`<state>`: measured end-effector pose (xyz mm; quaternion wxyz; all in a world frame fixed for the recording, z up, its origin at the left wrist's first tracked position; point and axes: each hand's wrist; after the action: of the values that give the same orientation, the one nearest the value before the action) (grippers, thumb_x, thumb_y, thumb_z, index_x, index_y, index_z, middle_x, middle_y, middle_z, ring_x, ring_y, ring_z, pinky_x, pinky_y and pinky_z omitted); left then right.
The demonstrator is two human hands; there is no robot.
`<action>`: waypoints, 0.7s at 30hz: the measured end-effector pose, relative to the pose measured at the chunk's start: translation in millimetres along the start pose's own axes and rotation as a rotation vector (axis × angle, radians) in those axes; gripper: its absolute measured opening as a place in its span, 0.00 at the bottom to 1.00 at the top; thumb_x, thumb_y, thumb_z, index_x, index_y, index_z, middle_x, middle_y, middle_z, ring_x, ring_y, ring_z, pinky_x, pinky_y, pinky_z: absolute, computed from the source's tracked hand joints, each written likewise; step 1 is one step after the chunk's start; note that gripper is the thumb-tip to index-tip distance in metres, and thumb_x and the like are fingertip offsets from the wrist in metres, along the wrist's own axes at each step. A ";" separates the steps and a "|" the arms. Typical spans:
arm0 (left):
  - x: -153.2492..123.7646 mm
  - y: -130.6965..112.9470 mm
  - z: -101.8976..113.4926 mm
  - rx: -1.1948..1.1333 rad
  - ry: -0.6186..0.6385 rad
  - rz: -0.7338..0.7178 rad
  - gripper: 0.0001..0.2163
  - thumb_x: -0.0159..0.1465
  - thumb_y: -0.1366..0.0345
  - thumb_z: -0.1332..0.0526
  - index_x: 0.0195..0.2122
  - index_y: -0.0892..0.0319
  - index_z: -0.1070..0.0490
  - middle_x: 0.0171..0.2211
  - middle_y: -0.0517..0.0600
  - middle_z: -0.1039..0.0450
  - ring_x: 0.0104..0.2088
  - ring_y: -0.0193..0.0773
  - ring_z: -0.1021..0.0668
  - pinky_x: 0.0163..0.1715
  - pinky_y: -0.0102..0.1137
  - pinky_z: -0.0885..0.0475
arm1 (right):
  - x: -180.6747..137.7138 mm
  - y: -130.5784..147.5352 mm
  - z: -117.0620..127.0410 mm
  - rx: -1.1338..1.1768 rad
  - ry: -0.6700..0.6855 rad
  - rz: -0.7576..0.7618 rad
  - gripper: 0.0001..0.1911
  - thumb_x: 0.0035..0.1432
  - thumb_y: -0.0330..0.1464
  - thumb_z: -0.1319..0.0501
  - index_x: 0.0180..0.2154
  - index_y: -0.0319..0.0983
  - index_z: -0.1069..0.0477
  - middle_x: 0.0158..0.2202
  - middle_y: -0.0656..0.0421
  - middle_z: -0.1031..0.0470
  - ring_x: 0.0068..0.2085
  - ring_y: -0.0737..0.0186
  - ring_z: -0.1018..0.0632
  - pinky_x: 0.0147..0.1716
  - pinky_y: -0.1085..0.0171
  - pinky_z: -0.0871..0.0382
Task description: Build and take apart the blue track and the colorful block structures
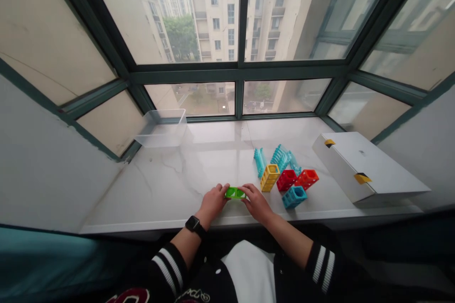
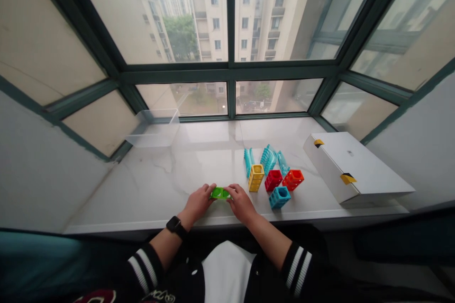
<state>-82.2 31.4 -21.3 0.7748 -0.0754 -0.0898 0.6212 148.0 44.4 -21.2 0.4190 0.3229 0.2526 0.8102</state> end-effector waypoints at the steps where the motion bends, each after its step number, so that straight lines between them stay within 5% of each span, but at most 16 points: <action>1: 4.2 0.7 -1.6 0.039 -0.002 0.039 0.22 0.71 0.60 0.36 0.64 0.50 0.36 0.48 0.55 0.27 0.45 0.49 0.22 0.38 0.36 0.28 | -0.8 -6.0 -5.0 -0.022 -0.002 -0.023 0.26 0.63 0.23 0.40 0.60 0.44 0.28 0.54 0.51 0.28 0.56 0.53 0.24 0.60 0.52 0.27; 5: 23.6 1.8 -8.2 0.104 -0.036 0.186 0.24 0.71 0.57 0.37 0.66 0.54 0.35 0.48 0.60 0.28 0.49 0.55 0.26 0.40 0.38 0.29 | -8.6 -24.3 -14.2 -0.091 -0.050 -0.125 0.28 0.65 0.26 0.40 0.65 0.43 0.33 0.53 0.50 0.29 0.53 0.52 0.23 0.57 0.53 0.26; 9: 38.2 1.3 -14.3 0.087 -0.059 0.152 0.26 0.72 0.56 0.39 0.71 0.48 0.38 0.48 0.59 0.29 0.46 0.52 0.26 0.40 0.37 0.29 | -11.2 -26.4 -13.7 -0.163 -0.043 -0.120 0.31 0.67 0.28 0.41 0.69 0.42 0.39 0.51 0.50 0.29 0.52 0.51 0.24 0.57 0.52 0.27; 16: 45.4 -0.6 -14.3 0.146 -0.001 0.087 0.31 0.73 0.52 0.42 0.76 0.43 0.49 0.49 0.57 0.30 0.48 0.50 0.26 0.44 0.36 0.29 | 24.4 -0.7 -12.4 -0.473 0.291 -0.198 0.34 0.68 0.33 0.41 0.72 0.47 0.40 0.51 0.50 0.28 0.50 0.50 0.26 0.51 0.57 0.31; 21: 38.7 4.5 -13.8 0.090 -0.021 0.132 0.37 0.72 0.49 0.42 0.76 0.59 0.52 0.56 0.62 0.28 0.53 0.52 0.26 0.50 0.38 0.29 | 37.7 6.5 -22.3 -0.549 0.306 -0.271 0.34 0.69 0.35 0.42 0.73 0.50 0.42 0.54 0.48 0.29 0.52 0.47 0.28 0.48 0.57 0.31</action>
<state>-75.0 70.0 -34.0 0.7339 -0.0396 -0.0649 0.6750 111.7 69.6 -19.8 0.5513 0.0359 0.1256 0.8240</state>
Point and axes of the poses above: each hand's wrist, its own x-axis towards the middle knuckle, its own z-axis out of the back of the hand, y = z × x
